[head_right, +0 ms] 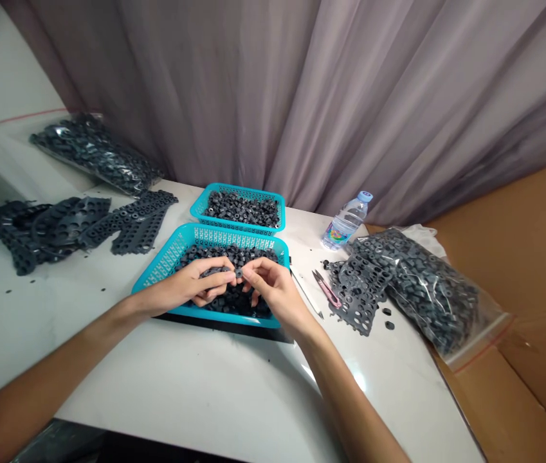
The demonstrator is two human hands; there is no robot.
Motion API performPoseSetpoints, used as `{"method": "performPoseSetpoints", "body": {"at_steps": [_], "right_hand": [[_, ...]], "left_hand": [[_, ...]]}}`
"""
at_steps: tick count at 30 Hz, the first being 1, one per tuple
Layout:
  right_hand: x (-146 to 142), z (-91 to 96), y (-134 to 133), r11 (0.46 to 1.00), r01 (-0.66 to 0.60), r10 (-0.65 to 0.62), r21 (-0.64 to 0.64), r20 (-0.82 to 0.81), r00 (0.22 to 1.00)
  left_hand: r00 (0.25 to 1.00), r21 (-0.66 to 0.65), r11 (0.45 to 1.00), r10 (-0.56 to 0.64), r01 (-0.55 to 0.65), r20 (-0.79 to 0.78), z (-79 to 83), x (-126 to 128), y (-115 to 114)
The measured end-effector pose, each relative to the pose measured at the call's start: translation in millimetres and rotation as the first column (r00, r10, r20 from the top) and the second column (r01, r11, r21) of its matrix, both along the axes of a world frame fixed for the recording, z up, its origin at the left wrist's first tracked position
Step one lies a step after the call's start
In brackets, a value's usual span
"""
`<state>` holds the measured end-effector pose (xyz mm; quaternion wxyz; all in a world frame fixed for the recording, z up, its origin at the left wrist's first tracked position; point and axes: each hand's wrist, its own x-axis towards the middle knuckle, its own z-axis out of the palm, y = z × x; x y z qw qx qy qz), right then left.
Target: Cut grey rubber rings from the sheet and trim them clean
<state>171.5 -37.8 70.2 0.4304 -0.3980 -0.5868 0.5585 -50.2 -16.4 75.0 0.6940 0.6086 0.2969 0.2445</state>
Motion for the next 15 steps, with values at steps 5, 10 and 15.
{"method": "performPoseSetpoints", "body": {"at_steps": [5, 10, 15], "right_hand": [[-0.3, -2.4, -1.7, 1.000, 0.008, -0.008, 0.029, -0.006, 1.000], [0.3, -6.9, -2.3, 0.998, 0.017, -0.017, 0.055, 0.006, 1.000], [-0.7, -7.3, -4.0, 0.995, 0.030, -0.035, 0.097, 0.044, 0.998]], "left_hand": [[1.000, -0.016, 1.000, -0.004, 0.004, -0.006, -2.7, -0.6, 1.1], [1.000, -0.008, 1.000, 0.016, -0.016, 0.015, -5.8, -0.8, 1.7], [1.000, -0.008, 1.000, 0.021, -0.021, 0.013, -6.3, 0.0, 0.3]]}}
